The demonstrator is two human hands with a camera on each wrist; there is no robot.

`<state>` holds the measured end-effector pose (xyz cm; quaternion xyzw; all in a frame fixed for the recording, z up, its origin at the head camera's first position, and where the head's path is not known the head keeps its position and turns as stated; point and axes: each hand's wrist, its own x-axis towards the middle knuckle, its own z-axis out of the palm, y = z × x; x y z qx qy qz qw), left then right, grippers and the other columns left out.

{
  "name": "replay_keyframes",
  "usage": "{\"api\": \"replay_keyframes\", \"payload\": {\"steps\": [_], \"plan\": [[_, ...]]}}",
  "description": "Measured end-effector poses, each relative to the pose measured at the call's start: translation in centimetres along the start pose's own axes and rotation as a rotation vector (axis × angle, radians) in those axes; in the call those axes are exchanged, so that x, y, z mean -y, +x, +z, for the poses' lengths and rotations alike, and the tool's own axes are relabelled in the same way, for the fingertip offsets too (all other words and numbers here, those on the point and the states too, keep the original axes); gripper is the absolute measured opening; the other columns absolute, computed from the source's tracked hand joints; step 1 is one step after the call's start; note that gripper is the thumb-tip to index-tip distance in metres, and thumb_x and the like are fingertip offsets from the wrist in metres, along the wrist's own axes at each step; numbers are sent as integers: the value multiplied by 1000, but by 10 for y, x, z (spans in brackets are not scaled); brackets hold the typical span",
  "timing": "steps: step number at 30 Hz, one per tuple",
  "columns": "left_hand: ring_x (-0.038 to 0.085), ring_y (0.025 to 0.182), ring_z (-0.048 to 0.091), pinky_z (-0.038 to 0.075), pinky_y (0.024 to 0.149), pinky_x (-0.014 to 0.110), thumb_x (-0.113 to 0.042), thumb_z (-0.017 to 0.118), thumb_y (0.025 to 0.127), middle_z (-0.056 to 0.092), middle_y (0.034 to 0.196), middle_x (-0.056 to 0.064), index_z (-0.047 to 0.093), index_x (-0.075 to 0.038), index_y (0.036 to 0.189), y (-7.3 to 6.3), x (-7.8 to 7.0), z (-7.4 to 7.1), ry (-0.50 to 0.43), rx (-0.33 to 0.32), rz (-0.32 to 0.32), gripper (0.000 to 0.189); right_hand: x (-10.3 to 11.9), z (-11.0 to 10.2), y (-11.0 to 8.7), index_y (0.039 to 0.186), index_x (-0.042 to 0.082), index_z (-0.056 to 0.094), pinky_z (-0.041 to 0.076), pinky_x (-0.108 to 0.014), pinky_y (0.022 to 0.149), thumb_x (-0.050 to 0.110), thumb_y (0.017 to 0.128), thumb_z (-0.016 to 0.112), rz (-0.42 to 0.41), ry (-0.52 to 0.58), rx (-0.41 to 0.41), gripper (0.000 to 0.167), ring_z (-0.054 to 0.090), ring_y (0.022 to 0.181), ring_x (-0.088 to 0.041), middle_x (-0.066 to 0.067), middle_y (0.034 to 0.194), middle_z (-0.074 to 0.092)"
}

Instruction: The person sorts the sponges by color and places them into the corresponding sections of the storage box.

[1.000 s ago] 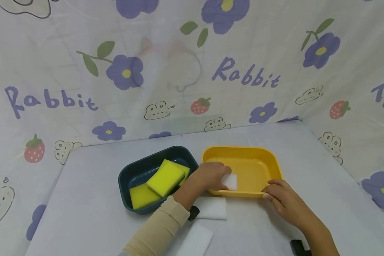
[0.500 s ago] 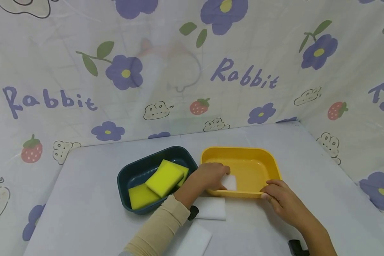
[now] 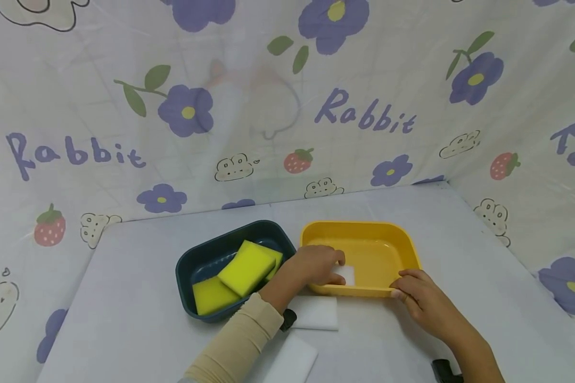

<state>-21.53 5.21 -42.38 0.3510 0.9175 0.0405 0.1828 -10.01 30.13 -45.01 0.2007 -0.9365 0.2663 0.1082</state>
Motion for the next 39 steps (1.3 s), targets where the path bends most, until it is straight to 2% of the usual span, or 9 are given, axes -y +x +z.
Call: {"api": "replay_keyframes", "payload": {"steps": [4, 14, 18, 22, 26, 31, 34, 39], "plan": [[12, 91, 57, 51, 84, 28, -50, 66, 95, 65, 114, -7, 64, -23, 128, 0, 1, 1, 7, -12, 6, 43, 0, 0, 0, 91, 15, 72, 47, -56, 96, 15, 95, 69, -9, 4, -6, 5, 56, 115, -32, 5, 99, 69], [12, 97, 59, 50, 89, 27, -44, 63, 98, 66, 117, -5, 65, -20, 129, 1, 6, 5, -6, -75, 69, 39, -2, 2, 1, 91, 15, 72, 47, -55, 97, 16, 95, 69, 0, -3, -4, 5, 56, 115, -30, 7, 96, 68], [12, 104, 59, 49, 95, 27, -43, 61, 100, 64, 123, -5, 64, -20, 132, 1, 9, 7, -55, -101, 68, 40, -2, 2, 1, 91, 16, 72, 47, -55, 96, 15, 94, 70, -3, -3, -5, 4, 56, 114, -30, 8, 96, 68], [11, 109, 57, 47, 100, 27, -41, 61, 100, 63, 128, -5, 63, -21, 133, -3, 11, 7, -144, -133, 53, 39, -2, 2, 1, 90, 16, 72, 48, -54, 95, 15, 93, 71, -14, -3, -12, 4, 56, 113, -29, 9, 96, 68], [12, 111, 57, 47, 102, 28, -42, 61, 100, 61, 131, -5, 63, -21, 134, -15, 13, 2, -188, -193, 40, 40, -2, 2, 1, 89, 14, 72, 49, -54, 92, 16, 93, 71, -37, -9, -29, 5, 57, 111, -29, 8, 97, 68], [14, 116, 57, 47, 103, 31, -42, 61, 100, 61, 133, -2, 61, -19, 136, -39, 13, -7, -189, -275, 43, 43, 0, 2, 1, 89, 16, 72, 49, -53, 91, 14, 93, 72, -40, -12, -32, 4, 57, 109, -28, 7, 96, 68], [14, 115, 57, 47, 102, 30, -42, 62, 100, 62, 132, -2, 61, -18, 136, -55, 13, -10, -211, -286, 49, 44, -1, 2, 1, 89, 14, 72, 49, -53, 92, 16, 94, 71, -44, -14, -31, 5, 57, 110, -29, 7, 96, 68], [12, 111, 58, 49, 99, 27, -44, 66, 97, 63, 129, 0, 61, -16, 136, -74, 12, -11, -213, -268, 84, 48, -2, 2, 2, 89, 16, 72, 49, -50, 92, 15, 93, 71, -53, -20, -34, 4, 58, 110, -28, 9, 96, 68]]}}
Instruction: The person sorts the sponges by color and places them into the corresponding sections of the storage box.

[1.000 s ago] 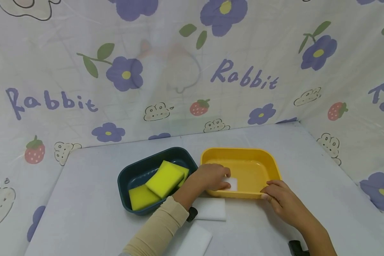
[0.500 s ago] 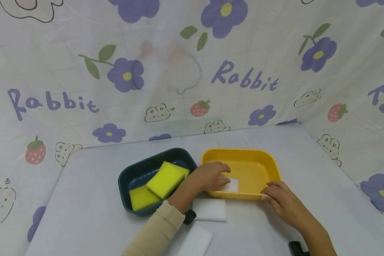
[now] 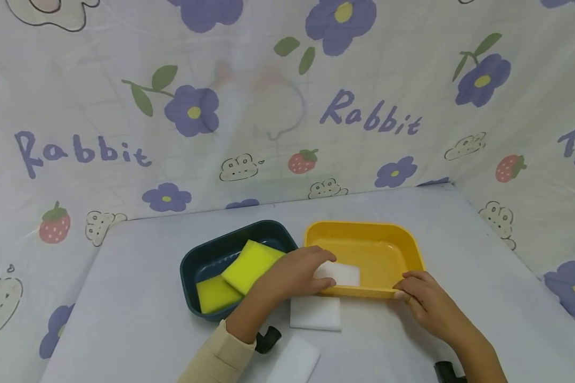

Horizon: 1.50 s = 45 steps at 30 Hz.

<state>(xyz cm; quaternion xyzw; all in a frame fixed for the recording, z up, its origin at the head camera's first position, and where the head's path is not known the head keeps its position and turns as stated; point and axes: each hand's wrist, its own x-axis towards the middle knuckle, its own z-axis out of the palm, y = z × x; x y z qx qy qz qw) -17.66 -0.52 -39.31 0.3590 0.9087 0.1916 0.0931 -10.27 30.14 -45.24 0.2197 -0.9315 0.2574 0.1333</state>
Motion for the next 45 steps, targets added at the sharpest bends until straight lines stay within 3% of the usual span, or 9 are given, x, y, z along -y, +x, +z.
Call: {"api": "replay_keyframes", "payload": {"steps": [3, 10, 15, 20, 27, 36, 41, 45], "plan": [[12, 112, 58, 50, 98, 27, -44, 67, 96, 62, 131, 1, 60, -16, 137, -7, -2, 0, 6, -2, 24, 50, -1, 0, -1, 89, 17, 72, 49, -50, 93, 15, 93, 71, -1, 9, 2, 5, 57, 110, -29, 9, 95, 68], [12, 107, 58, 50, 96, 26, -43, 69, 95, 61, 132, 0, 59, -16, 138, -23, -9, 1, 9, 9, 1, 52, -1, 0, -1, 90, 17, 72, 48, -52, 93, 14, 94, 71, 25, 6, 17, 4, 57, 112, -27, 9, 95, 68], [13, 112, 57, 49, 98, 27, -42, 69, 96, 61, 131, -1, 61, -15, 135, -33, -11, 6, 37, -32, 13, 48, -2, 1, -1, 90, 16, 72, 48, -53, 91, 15, 94, 70, 10, 10, 6, 5, 57, 111, -28, 8, 96, 68], [13, 104, 55, 51, 90, 26, -44, 70, 94, 60, 123, -3, 62, -20, 133, -48, -18, 10, 120, -52, -41, 46, -1, 2, -1, 91, 16, 72, 48, -53, 93, 14, 94, 71, 19, 12, 17, 4, 56, 112, -27, 8, 96, 68], [18, 89, 51, 54, 79, 35, -54, 71, 89, 58, 112, 2, 64, -17, 126, -73, -36, 19, 218, 116, -238, 53, -1, 2, -1, 89, 17, 71, 49, -51, 91, 14, 93, 72, 5, 9, 0, 5, 57, 110, -27, 9, 95, 67], [23, 87, 50, 56, 68, 44, -61, 80, 76, 52, 105, 6, 59, -13, 124, -91, -44, 37, 146, 288, -386, 71, -1, 1, -2, 90, 18, 72, 49, -54, 92, 14, 93, 71, 25, 17, 13, 5, 57, 111, -27, 9, 95, 68], [24, 82, 49, 56, 66, 41, -64, 81, 73, 51, 105, 8, 59, -13, 124, -93, -43, 46, 120, 358, -433, 76, -1, 1, -2, 90, 16, 73, 49, -53, 91, 15, 94, 70, 14, 17, 8, 5, 57, 110, -27, 9, 96, 68], [26, 82, 51, 57, 65, 42, -63, 82, 72, 53, 111, 9, 58, -13, 127, -96, -44, 52, 112, 363, -432, 78, -2, 1, -2, 90, 15, 73, 49, -54, 92, 16, 94, 70, 16, 21, 3, 6, 57, 110, -28, 7, 97, 68]]}}
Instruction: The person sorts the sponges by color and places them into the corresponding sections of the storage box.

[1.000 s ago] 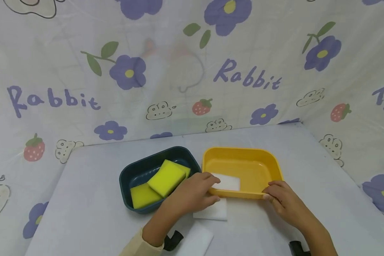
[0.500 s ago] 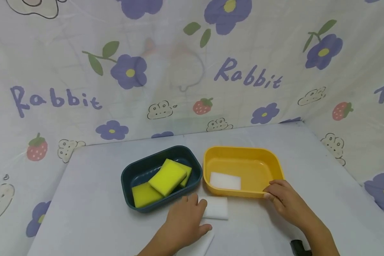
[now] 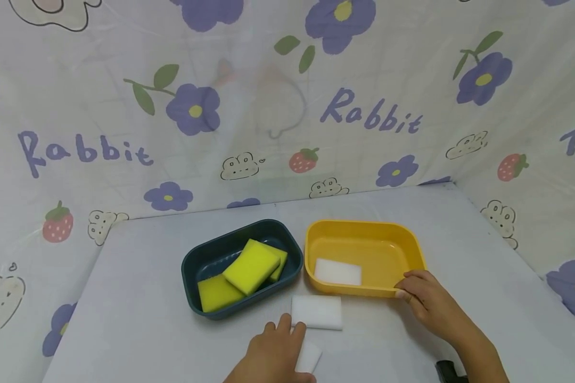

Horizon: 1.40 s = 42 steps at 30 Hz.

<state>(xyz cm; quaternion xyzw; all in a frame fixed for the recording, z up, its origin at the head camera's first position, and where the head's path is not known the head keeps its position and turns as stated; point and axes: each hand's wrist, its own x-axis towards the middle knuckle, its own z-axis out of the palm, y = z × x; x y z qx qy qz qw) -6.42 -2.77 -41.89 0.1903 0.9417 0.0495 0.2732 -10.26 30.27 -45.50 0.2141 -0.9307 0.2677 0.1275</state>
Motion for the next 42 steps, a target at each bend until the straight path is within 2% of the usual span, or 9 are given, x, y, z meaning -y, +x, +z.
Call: {"api": "replay_keyframes", "payload": {"steps": [4, 9, 17, 25, 32, 37, 42], "plan": [[26, 79, 53, 56, 60, 42, -60, 85, 71, 52, 113, 10, 54, -14, 127, -3, 1, 8, 32, -8, 17, 79, 0, 0, 0, 90, 13, 73, 48, -55, 91, 16, 93, 71, -9, 2, -4, 5, 58, 110, -30, 5, 97, 68], [25, 72, 51, 54, 55, 39, -57, 89, 66, 49, 107, 8, 47, -17, 125, -5, 1, 16, 78, -23, 18, 82, 0, -1, -1, 89, 13, 73, 48, -55, 91, 15, 93, 72, -2, -8, -6, 4, 58, 110, -30, 4, 98, 69], [24, 66, 50, 53, 54, 38, -55, 87, 70, 48, 104, 8, 45, -17, 128, -5, 2, 21, 52, -13, 18, 81, -2, 1, -2, 89, 13, 73, 48, -50, 90, 15, 92, 72, -16, -15, -9, 4, 58, 109, -28, 7, 96, 67], [24, 65, 51, 53, 56, 37, -57, 87, 69, 51, 100, 8, 45, -17, 123, -4, 2, 20, 57, -7, 22, 78, 0, 0, 0, 89, 12, 73, 47, -49, 91, 16, 93, 72, -16, -26, -9, 5, 58, 109, -29, 6, 96, 68], [21, 61, 51, 52, 55, 36, -60, 86, 69, 52, 93, 6, 48, -19, 118, -1, 5, 14, 53, 25, 47, 74, 0, -1, 1, 90, 12, 73, 47, -50, 91, 17, 93, 71, -15, -30, -4, 6, 58, 109, -28, 8, 96, 68], [20, 62, 53, 53, 57, 36, -60, 83, 72, 55, 96, 6, 51, -20, 124, -1, 6, 8, 33, 15, 69, 74, 1, -1, 1, 90, 12, 73, 47, -49, 91, 17, 93, 71, -24, -31, -9, 6, 58, 108, -28, 8, 96, 68], [19, 64, 54, 54, 59, 35, -58, 82, 76, 58, 102, 7, 51, -21, 131, 0, 4, 6, 20, -17, 75, 73, 1, -1, 0, 89, 13, 72, 47, -41, 91, 17, 93, 71, -36, -30, -18, 5, 58, 108, -27, 8, 95, 68]]}}
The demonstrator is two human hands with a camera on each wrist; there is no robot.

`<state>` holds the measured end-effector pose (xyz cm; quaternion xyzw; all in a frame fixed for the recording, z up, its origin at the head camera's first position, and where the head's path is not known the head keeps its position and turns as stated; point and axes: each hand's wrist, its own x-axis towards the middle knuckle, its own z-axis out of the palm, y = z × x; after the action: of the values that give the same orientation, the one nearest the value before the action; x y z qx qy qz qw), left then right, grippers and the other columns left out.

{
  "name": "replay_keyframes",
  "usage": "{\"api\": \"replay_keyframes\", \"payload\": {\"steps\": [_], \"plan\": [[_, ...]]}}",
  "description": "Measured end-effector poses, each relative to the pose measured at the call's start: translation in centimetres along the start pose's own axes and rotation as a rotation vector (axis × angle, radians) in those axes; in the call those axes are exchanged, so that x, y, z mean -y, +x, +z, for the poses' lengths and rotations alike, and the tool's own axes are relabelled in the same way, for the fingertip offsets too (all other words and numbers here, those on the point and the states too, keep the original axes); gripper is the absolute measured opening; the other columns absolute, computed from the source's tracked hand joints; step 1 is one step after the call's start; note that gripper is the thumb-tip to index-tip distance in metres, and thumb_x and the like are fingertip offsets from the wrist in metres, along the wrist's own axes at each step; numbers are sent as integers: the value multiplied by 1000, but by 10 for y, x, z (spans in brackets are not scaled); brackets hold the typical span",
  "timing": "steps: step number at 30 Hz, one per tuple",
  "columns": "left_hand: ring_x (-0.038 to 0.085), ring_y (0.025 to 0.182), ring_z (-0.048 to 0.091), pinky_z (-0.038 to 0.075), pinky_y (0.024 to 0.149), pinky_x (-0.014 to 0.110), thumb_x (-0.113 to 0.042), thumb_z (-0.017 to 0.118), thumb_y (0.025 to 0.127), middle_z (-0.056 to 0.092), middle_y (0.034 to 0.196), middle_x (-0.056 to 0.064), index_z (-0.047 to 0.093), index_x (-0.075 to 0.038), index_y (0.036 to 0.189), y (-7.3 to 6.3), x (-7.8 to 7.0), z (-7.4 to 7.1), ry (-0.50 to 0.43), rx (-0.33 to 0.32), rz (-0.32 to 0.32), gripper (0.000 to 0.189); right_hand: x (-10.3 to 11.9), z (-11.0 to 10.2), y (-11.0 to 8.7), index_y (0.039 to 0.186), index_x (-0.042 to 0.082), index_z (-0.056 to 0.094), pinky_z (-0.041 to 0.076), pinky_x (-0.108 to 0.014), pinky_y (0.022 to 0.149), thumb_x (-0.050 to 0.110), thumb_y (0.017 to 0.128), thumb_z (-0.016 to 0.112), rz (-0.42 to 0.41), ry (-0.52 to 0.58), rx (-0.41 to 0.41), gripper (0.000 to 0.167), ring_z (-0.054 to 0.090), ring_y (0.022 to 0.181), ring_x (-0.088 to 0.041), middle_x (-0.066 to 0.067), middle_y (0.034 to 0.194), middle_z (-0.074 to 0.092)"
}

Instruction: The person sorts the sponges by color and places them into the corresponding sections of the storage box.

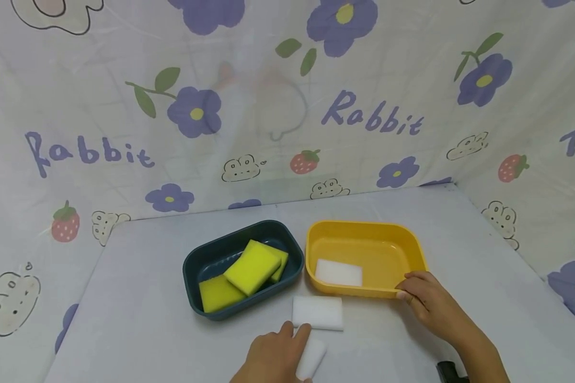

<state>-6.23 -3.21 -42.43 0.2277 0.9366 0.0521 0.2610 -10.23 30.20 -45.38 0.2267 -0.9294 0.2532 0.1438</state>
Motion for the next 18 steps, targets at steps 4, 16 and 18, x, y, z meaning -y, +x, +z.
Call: {"api": "replay_keyframes", "payload": {"steps": [4, 16, 18], "plan": [[18, 67, 54, 55, 63, 35, -57, 81, 76, 59, 106, 6, 52, -21, 135, 3, 0, -2, -32, -4, 8, 75, -1, 0, 0, 89, 13, 72, 46, -35, 94, 18, 93, 72, 4, 4, -1, 6, 58, 108, -27, 9, 95, 69], [16, 72, 52, 54, 65, 35, -51, 77, 77, 56, 104, 5, 51, -19, 139, 7, -6, -15, -106, -68, 47, 74, -4, 2, -1, 89, 14, 72, 37, -16, 98, 19, 93, 71, -18, 15, -22, 7, 58, 107, -26, 10, 95, 69], [17, 72, 52, 54, 65, 35, -50, 77, 77, 57, 104, 5, 51, -19, 138, 7, -7, -17, -105, -57, 42, 73, -4, 2, -1, 89, 14, 72, 36, -15, 99, 19, 93, 71, -24, 22, -24, 6, 58, 107, -26, 10, 95, 69]]}}
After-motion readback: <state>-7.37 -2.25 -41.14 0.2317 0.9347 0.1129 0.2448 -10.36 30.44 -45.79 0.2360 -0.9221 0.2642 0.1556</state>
